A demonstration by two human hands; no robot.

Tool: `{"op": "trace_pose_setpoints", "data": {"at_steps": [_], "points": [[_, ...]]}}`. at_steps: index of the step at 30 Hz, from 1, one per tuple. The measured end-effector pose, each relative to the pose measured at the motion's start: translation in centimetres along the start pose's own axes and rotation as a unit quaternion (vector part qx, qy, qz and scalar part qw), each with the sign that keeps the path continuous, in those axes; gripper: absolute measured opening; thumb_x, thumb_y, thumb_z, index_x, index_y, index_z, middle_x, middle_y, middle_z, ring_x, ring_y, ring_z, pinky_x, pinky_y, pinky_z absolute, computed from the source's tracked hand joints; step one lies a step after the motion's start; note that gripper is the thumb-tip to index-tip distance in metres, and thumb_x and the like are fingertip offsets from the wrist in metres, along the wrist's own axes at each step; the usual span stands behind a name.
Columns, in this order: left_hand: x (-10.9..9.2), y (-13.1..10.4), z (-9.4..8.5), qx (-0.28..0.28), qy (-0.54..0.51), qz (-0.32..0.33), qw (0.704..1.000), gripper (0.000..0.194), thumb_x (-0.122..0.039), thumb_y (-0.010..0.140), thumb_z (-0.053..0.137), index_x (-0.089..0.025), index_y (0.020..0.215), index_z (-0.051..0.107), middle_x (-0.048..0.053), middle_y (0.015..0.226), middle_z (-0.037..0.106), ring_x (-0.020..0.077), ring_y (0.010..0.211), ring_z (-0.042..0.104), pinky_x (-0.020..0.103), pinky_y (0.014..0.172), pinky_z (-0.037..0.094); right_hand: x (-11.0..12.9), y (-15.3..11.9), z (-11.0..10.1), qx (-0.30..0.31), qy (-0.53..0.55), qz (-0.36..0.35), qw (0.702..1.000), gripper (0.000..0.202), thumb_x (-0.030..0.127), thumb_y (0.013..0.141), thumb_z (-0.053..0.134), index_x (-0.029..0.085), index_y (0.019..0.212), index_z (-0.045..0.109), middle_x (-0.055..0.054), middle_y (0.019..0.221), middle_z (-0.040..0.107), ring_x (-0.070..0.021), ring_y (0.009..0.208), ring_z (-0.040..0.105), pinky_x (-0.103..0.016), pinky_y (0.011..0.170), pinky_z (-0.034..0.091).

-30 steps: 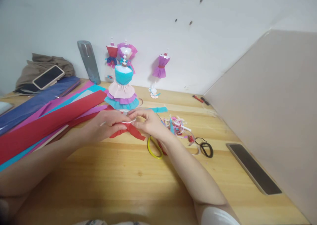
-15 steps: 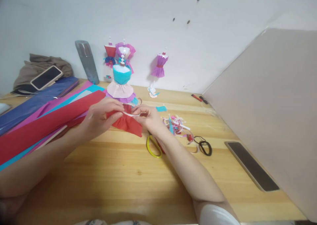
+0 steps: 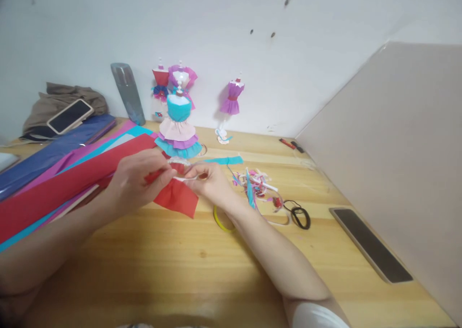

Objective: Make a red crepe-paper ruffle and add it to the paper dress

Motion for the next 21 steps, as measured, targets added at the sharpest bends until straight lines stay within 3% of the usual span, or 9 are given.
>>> {"op": "trace_pose_setpoints", "data": {"at_steps": [3,5,8,15,21], "points": [[1.8,0.1,1.7,0.148,-0.085,-0.094,0.981,0.028,-0.023,0.09,0.055,-0.016,0.063,0.057,-0.003,0.058,0.051,0.009,0.056,0.042,0.024,0.055,0.03,0.6,-0.1,0.7,0.064,-0.036,-0.032,0.997,0.008,0.026,0.071,0.076,0.02,0.068,0.072,-0.004,0.082,0.074,-0.019,0.081,0.067,-0.033,0.077,0.052],[2.1,-0.3,3.0,0.232,-0.105,-0.103,0.962,0.03,-0.026,0.089,0.054,-0.015,0.06,0.056,-0.002,0.057,0.052,0.0088,0.057,0.042,0.024,0.056,0.028,1.0,-0.2,1.0,0.098,-0.044,-0.069,0.992,0.006,0.023,0.073,0.075,0.02,0.07,0.072,-0.004,0.085,0.075,-0.0202,0.085,0.069,-0.036,0.082,0.053],[2.3,-0.7,4.6,0.306,-0.1,-0.092,0.942,0.035,-0.026,0.088,0.051,-0.015,0.055,0.049,-0.001,0.055,0.048,0.0089,0.056,0.041,0.026,0.056,0.024,1.5,-0.3,1.2,0.136,-0.079,-0.127,0.979,0.006,0.02,0.077,0.076,0.02,0.072,0.073,-0.006,0.091,0.075,-0.0213,0.092,0.069,-0.038,0.088,0.052],[2.3,-1.8,5.7,0.366,-0.184,-0.127,0.903,0.032,-0.028,0.086,0.055,-0.015,0.057,0.054,-0.004,0.052,0.042,0.0081,0.052,0.038,0.026,0.051,0.023,1.9,-0.3,0.7,0.135,-0.096,-0.128,0.978,0.003,0.02,0.077,0.079,0.021,0.076,0.077,-0.007,0.1,0.074,-0.0226,0.101,0.068,-0.041,0.094,0.051],[1.8,-1.8,6.3,0.354,-0.231,-0.161,0.892,0.037,-0.025,0.084,0.05,-0.017,0.051,0.035,-0.005,0.053,0.025,0.0068,0.05,0.026,0.025,0.049,0.017,3.0,-0.7,0.4,0.103,-0.089,-0.128,0.982,0.007,0.018,0.075,0.079,0.021,0.075,0.073,-0.006,0.106,0.073,-0.023,0.108,0.067,-0.042,0.1,0.048]]}}
Point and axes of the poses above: each hand's wrist, its own y-axis towards the middle knuckle, its own z-axis out of the palm, x = y × z, the point moved 8 cm from there along y, towards the middle knuckle
